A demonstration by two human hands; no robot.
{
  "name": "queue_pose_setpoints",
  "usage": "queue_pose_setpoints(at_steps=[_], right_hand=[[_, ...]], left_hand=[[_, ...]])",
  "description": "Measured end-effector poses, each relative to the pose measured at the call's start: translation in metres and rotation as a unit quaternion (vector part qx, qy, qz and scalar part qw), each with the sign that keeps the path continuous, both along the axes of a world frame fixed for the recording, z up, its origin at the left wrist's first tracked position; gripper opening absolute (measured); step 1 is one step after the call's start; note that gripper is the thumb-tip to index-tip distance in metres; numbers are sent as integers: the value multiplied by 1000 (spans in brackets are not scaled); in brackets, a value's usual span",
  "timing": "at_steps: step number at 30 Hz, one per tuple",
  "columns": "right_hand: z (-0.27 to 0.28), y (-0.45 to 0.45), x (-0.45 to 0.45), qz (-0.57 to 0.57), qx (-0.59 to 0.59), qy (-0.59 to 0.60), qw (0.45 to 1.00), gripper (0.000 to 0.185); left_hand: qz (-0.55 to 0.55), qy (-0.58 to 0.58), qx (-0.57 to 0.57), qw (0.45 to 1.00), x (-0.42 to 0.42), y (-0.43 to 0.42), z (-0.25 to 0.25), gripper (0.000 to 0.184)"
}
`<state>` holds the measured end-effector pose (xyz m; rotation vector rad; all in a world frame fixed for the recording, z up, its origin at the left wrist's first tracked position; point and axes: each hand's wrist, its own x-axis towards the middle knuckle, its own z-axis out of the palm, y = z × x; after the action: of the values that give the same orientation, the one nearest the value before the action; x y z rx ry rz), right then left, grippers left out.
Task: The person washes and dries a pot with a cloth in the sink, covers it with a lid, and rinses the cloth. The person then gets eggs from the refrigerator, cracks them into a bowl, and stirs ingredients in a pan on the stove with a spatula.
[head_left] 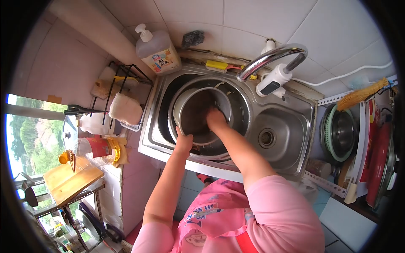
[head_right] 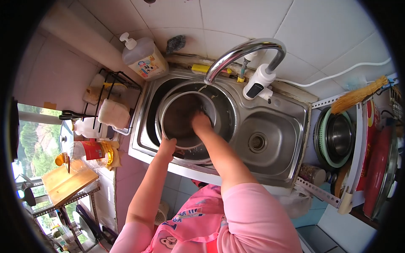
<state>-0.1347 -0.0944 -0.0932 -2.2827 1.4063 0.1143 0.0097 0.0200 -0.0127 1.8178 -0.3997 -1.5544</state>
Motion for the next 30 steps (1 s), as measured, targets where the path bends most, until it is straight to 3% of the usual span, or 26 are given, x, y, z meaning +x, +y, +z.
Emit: queue_pose_setpoints(at_steps=[2, 4, 5, 6, 7, 9, 12, 13, 14, 15, 16, 17, 18, 19, 20, 22, 23, 24, 25, 26, 28, 30], right_hand=[[1, -17, 8, -53, -20, -27, 998, 26], [8, -28, 24, -217, -118, -237, 940, 24], [12, -28, 35, -302, -83, -287, 905, 23], [12, -33, 48, -298, -82, -289, 906, 23], [14, -41, 61, -380, 8, -422, 823, 24], [18, -44, 81, -446, 102, -539, 708, 26], [32, -41, 98, -459, 276, -617, 576, 30], [63, -28, 95, -454, 325, -604, 568, 28], [50, -16, 105, -412, 302, -636, 578, 28], [49, -4, 107, -355, 358, -662, 555, 23], [32, 8, 106, -324, 383, -615, 609, 27], [-33, 18, 114, -261, 309, -573, 713, 33], [-18, 27, 96, -178, 230, -514, 807, 37], [-12, 31, 75, -113, 235, -452, 853, 37], [-9, 32, 55, -47, 239, -385, 890, 37], [-4, 33, 16, -10, 160, -303, 939, 32], [11, 28, -3, -42, 163, -297, 940, 28], [16, 14, -13, 52, 45, -170, 983, 26], [17, 0, -23, 135, -90, -43, 986, 25], [11, -12, -27, 133, -87, -41, 986, 25], [-9, -24, -31, 99, -243, -37, 964, 32], [-12, -17, -33, 89, -231, -30, 968, 36]], left_hand=[[16, 43, -12, 999, -2, 2, 0, 83], [32, 95, -41, 994, -4, 2, -5, 73], [45, 82, -15, 995, -7, 3, -9, 65], [49, 81, -16, 995, -11, 2, -4, 65], [63, 69, -25, 995, -13, 3, -3, 58], [81, 71, -12, 994, -12, 3, 2, 48], [88, 91, 2, 992, -14, 4, 13, 44], [87, 92, 3, 992, -11, 5, 5, 44], [33, 22, -18, 999, -6, 5, -4, 48], [6, -11, -29, 999, -4, 5, -4, 50], [-19, -45, -40, 998, -2, 5, -3, 52], [-20, -23, -53, 998, -2, 0, 10, 64], [-22, -1, -66, 998, -2, -4, 18, 78], [-35, -73, -56, 995, -2, -5, 15, 84], [-36, -71, -56, 995, -2, -5, 10, 84], [-63, -148, -92, 983, -3, -2, 2, 86], [-86, -176, -74, 978, -9, -4, 23, 87], [-89, -175, -73, 978, -12, -3, 22, 87], [-119, -240, -131, 955, -14, -2, 20, 89], [-147, -303, -186, 923, -17, 0, 18, 90], [-155, -304, -181, 923, -25, -4, 22, 91], [-147, -312, -191, 919, -29, -9, 16, 90]])
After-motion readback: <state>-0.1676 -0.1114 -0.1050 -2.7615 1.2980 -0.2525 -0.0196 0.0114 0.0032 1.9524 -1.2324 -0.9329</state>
